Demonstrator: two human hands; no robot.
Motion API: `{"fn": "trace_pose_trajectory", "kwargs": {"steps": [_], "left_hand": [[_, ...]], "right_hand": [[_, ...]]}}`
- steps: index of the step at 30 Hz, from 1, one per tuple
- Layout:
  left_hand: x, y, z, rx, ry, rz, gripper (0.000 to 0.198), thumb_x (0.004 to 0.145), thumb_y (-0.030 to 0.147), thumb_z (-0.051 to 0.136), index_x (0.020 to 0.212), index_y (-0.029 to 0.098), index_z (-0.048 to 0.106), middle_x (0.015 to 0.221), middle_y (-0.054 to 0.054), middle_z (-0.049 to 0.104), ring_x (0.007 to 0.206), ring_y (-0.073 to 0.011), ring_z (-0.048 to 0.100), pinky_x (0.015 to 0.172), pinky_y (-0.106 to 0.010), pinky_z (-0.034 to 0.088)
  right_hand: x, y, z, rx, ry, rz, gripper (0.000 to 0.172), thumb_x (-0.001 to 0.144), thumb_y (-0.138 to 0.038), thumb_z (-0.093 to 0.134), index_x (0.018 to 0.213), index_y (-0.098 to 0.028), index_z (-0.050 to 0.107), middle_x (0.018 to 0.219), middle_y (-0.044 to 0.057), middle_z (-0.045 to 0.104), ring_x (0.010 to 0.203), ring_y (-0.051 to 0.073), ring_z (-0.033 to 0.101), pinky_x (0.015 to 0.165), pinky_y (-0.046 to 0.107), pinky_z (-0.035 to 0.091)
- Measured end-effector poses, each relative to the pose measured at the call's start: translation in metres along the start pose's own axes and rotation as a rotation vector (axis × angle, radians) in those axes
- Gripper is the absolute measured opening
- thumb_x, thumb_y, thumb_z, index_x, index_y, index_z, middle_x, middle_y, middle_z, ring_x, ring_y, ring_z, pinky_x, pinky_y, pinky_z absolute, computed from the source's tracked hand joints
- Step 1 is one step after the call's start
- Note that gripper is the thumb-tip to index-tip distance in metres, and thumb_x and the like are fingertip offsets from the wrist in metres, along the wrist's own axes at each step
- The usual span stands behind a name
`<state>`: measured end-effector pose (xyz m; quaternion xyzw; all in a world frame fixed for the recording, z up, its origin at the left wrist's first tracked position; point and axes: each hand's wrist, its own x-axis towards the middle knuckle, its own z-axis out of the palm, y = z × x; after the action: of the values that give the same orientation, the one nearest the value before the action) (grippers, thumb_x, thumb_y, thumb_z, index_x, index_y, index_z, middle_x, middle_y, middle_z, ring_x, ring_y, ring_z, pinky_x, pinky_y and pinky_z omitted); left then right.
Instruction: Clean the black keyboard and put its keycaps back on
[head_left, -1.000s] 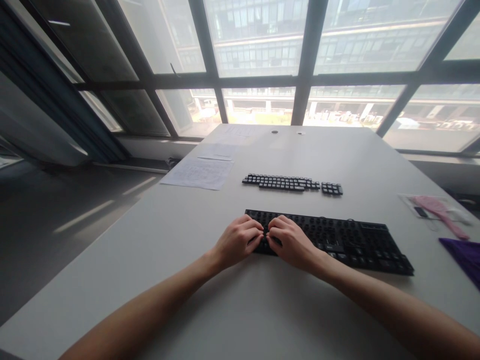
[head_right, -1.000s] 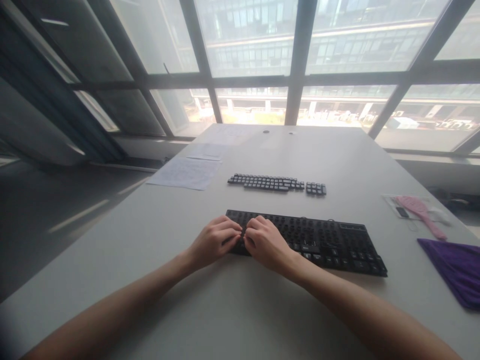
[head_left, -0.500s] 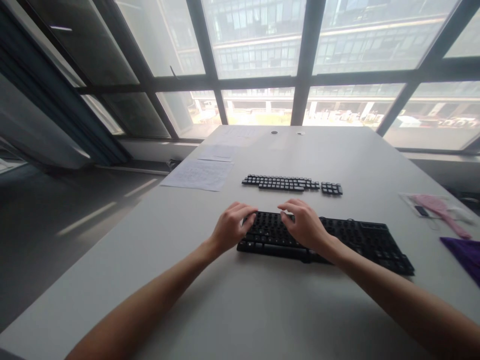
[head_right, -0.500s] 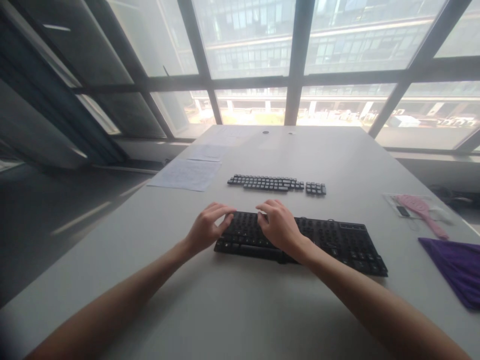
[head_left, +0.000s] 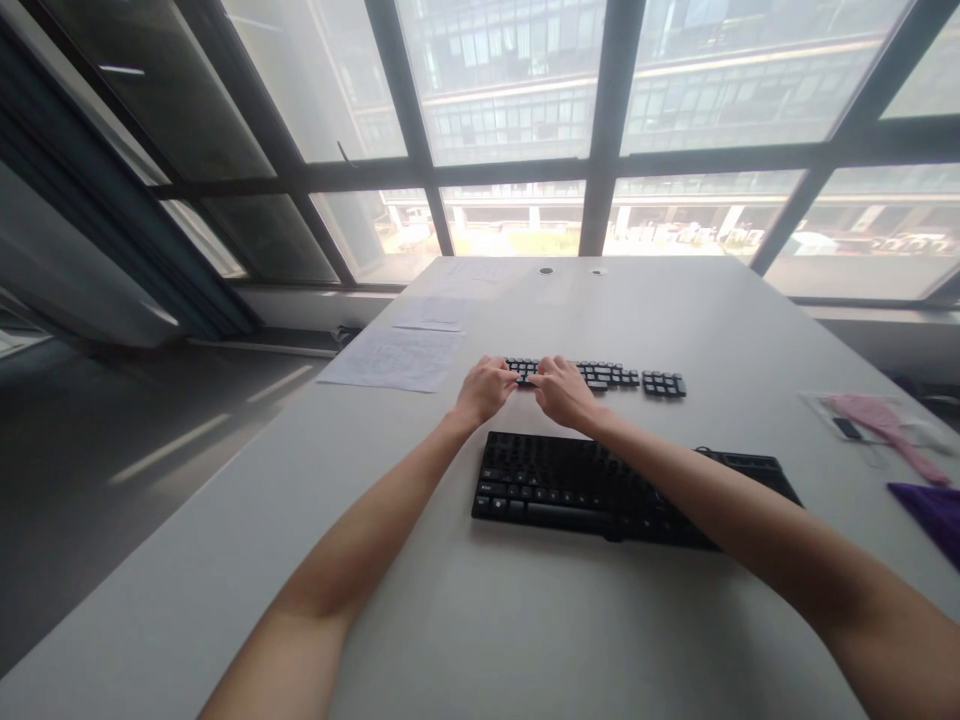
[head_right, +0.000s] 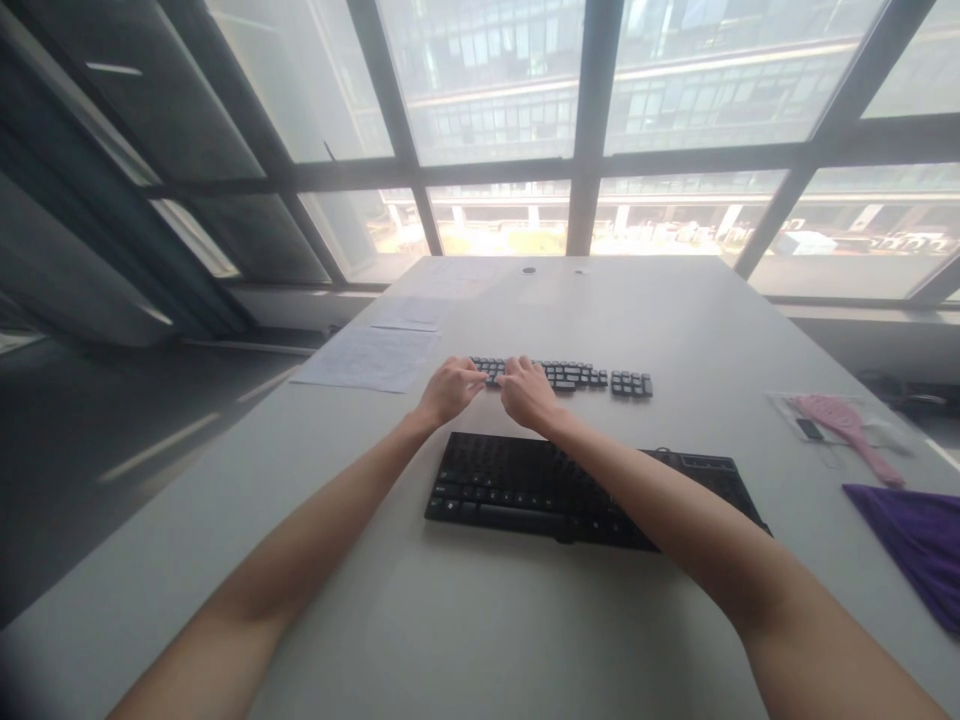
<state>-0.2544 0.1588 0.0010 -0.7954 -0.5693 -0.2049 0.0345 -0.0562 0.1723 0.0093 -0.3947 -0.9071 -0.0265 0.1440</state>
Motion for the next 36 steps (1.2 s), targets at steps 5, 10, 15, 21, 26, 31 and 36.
{"fn": "trace_pose_trajectory", "kwargs": {"steps": [5, 10, 15, 21, 26, 31, 36], "left_hand": [[0.000, 0.001, 0.003, -0.010, -0.005, -0.005, 0.016, 0.090, 0.025, 0.068, 0.098, 0.025, 0.082, 0.095, -0.007, 0.067, 0.096, -0.0239, 0.057, 0.089, -0.036, 0.049], [-0.003, 0.000, 0.004, -0.052, 0.010, -0.006, 0.012, 0.087, 0.024, 0.070, 0.090, 0.023, 0.081, 0.101, -0.006, 0.071, 0.099, -0.0234, 0.058, 0.093, -0.035, 0.050], [-0.002, 0.003, 0.003, -0.088, 0.001, -0.002, 0.012, 0.086, 0.022, 0.069, 0.086, 0.023, 0.081, 0.097, -0.004, 0.077, 0.096, -0.0230, 0.061, 0.090, -0.035, 0.050], [-0.003, 0.005, 0.004, -0.117, 0.009, -0.055, 0.010, 0.084, 0.023, 0.070, 0.085, 0.023, 0.080, 0.088, -0.004, 0.077, 0.094, -0.0248, 0.063, 0.087, -0.035, 0.052], [-0.010, 0.005, -0.003, -0.155, 0.016, -0.089, 0.006, 0.082, 0.025, 0.073, 0.081, 0.023, 0.079, 0.088, -0.003, 0.078, 0.091, -0.0234, 0.064, 0.088, -0.034, 0.052], [-0.025, 0.017, -0.032, -0.185, 0.054, -0.127, 0.005, 0.081, 0.023, 0.075, 0.081, 0.022, 0.079, 0.086, -0.002, 0.078, 0.084, -0.0216, 0.064, 0.086, -0.034, 0.051], [-0.056, 0.053, -0.065, -0.377, -0.012, -0.173, 0.007, 0.079, 0.028, 0.078, 0.083, 0.024, 0.082, 0.071, 0.002, 0.074, 0.066, -0.0153, 0.059, 0.071, -0.028, 0.048]], "right_hand": [[0.006, 0.000, 0.010, 0.003, 0.019, -0.036, 0.025, 0.095, -0.020, 0.053, 0.105, -0.019, 0.076, 0.119, 0.015, 0.059, 0.112, 0.031, 0.045, 0.090, 0.041, 0.036], [0.004, -0.001, 0.012, 0.022, 0.032, -0.058, 0.023, 0.095, -0.019, 0.054, 0.098, -0.019, 0.077, 0.118, 0.013, 0.061, 0.111, 0.030, 0.044, 0.090, 0.040, 0.034], [0.011, 0.001, 0.012, 0.026, 0.000, -0.058, 0.025, 0.097, -0.018, 0.052, 0.102, -0.020, 0.077, 0.116, 0.013, 0.066, 0.111, 0.029, 0.044, 0.091, 0.041, 0.031], [0.018, 0.000, 0.013, -0.001, -0.007, -0.076, 0.022, 0.098, -0.019, 0.054, 0.098, -0.019, 0.076, 0.106, 0.012, 0.070, 0.108, 0.028, 0.047, 0.091, 0.041, 0.028], [0.023, -0.007, 0.011, -0.011, -0.007, -0.072, 0.019, 0.095, -0.020, 0.057, 0.093, -0.016, 0.075, 0.103, 0.013, 0.071, 0.107, 0.029, 0.049, 0.092, 0.042, 0.027], [0.026, -0.014, 0.006, -0.008, -0.012, -0.048, 0.024, 0.094, -0.012, 0.051, 0.093, -0.015, 0.074, 0.100, 0.015, 0.072, 0.104, 0.029, 0.051, 0.092, 0.042, 0.029], [0.011, -0.016, -0.010, 0.100, 0.056, 0.038, 0.022, 0.094, -0.017, 0.052, 0.092, -0.017, 0.074, 0.098, 0.012, 0.074, 0.100, 0.027, 0.057, 0.089, 0.039, 0.035]]}}
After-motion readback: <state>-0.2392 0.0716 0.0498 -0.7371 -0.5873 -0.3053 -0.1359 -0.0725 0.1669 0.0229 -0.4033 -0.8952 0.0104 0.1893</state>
